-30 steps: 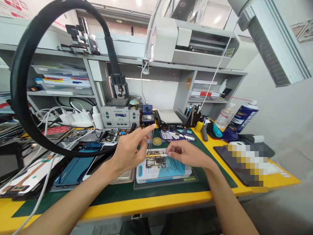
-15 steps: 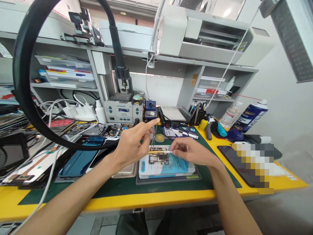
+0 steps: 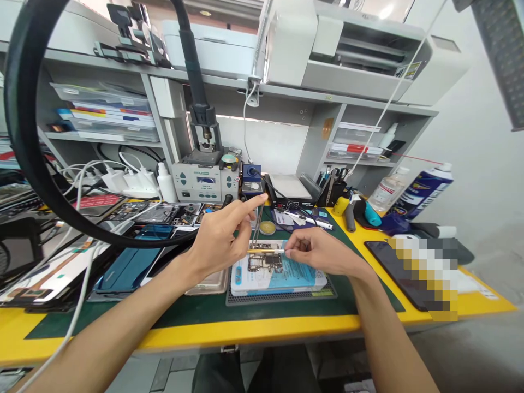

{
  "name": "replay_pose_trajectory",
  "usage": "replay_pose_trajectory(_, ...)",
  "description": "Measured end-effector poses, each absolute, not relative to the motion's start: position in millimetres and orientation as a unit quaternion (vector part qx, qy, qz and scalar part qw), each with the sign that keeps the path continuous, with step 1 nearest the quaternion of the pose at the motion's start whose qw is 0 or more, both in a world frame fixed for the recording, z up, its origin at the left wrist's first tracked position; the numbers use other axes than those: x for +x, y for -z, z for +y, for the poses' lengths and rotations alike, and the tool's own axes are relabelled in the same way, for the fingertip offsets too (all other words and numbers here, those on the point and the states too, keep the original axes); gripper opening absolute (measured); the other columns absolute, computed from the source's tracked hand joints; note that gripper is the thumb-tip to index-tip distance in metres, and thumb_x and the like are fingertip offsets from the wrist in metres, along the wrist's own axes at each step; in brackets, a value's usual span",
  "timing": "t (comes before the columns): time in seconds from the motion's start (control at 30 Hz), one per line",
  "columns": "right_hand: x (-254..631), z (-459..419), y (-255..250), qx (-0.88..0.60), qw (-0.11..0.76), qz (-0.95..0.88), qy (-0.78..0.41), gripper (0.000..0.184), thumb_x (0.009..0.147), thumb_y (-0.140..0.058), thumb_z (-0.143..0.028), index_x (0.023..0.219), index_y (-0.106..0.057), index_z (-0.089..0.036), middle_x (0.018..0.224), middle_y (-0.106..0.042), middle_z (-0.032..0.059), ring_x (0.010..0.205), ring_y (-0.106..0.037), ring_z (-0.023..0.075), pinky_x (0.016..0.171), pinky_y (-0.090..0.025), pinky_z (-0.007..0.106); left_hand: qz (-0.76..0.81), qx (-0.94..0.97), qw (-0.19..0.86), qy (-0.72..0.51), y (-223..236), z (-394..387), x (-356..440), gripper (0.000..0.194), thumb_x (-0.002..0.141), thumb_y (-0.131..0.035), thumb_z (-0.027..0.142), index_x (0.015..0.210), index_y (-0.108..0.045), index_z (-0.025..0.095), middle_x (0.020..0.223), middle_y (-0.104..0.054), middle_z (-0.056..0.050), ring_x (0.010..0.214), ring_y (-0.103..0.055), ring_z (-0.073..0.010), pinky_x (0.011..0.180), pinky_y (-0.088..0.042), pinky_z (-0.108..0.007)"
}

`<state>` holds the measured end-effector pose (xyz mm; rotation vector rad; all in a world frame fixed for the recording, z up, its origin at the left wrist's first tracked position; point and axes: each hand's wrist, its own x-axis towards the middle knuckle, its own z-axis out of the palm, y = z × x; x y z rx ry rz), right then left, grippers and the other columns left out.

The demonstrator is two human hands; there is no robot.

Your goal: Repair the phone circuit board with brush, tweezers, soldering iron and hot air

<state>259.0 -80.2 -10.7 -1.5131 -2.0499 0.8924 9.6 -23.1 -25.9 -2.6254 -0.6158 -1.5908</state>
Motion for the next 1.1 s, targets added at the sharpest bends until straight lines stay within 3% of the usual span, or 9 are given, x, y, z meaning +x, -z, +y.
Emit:
replay_pose_trajectory(0.63, 259.7, -84.1, 7.4, -0.571, 0.224, -0.738, -0.283, 0.024, 0.090, -0.062, -0.038, 0.078, -0.063, -0.017, 0.064, -0.058, -0.0005, 0.057, -0.050, 0.0129, 0.051, -0.034, 0.025, -0.198, -0.837, 0.007, 0.510, 26.5, -21.7, 10.3, 0.053, 0.091, -0.049, 0.003, 0.142, -0.054, 0.016, 0.092, -0.069, -0.004, 0.074, -0.062, -0.0114, 0.070, -0.053, -0.023)
replay_pose_trajectory(0.87, 256.4, -84.1, 12.6, -0.545, 0.249, -0.727, -0.335, 0.010, 0.087, -0.064, -0.028, 0.085, -0.061, -0.018, 0.068, -0.059, -0.0006, 0.060, -0.053, 0.0136, 0.053, -0.037, 0.025, -0.206, -0.837, 0.013, 0.508, 26.5, -22.0, 10.6, 0.050, 0.093, -0.046, 0.006, 0.141, -0.053, 0.018, 0.090, -0.069, -0.003, 0.074, -0.061, -0.0110, 0.070, -0.053, -0.022)
replay_pose_trajectory(1.1, 262.6, -83.5, 12.3, -0.537, 0.225, -0.742, -0.333, 0.009, 0.088, -0.063, -0.027, 0.086, -0.060, -0.019, 0.068, -0.058, -0.0011, 0.061, -0.051, 0.0134, 0.054, -0.037, 0.025, -0.199, -0.838, 0.016, 0.508, 25.4, -22.2, 10.5, 0.052, 0.091, -0.045, 0.005, 0.141, -0.052, 0.018, 0.090, -0.069, -0.003, 0.072, -0.061, -0.0109, 0.068, -0.052, -0.022)
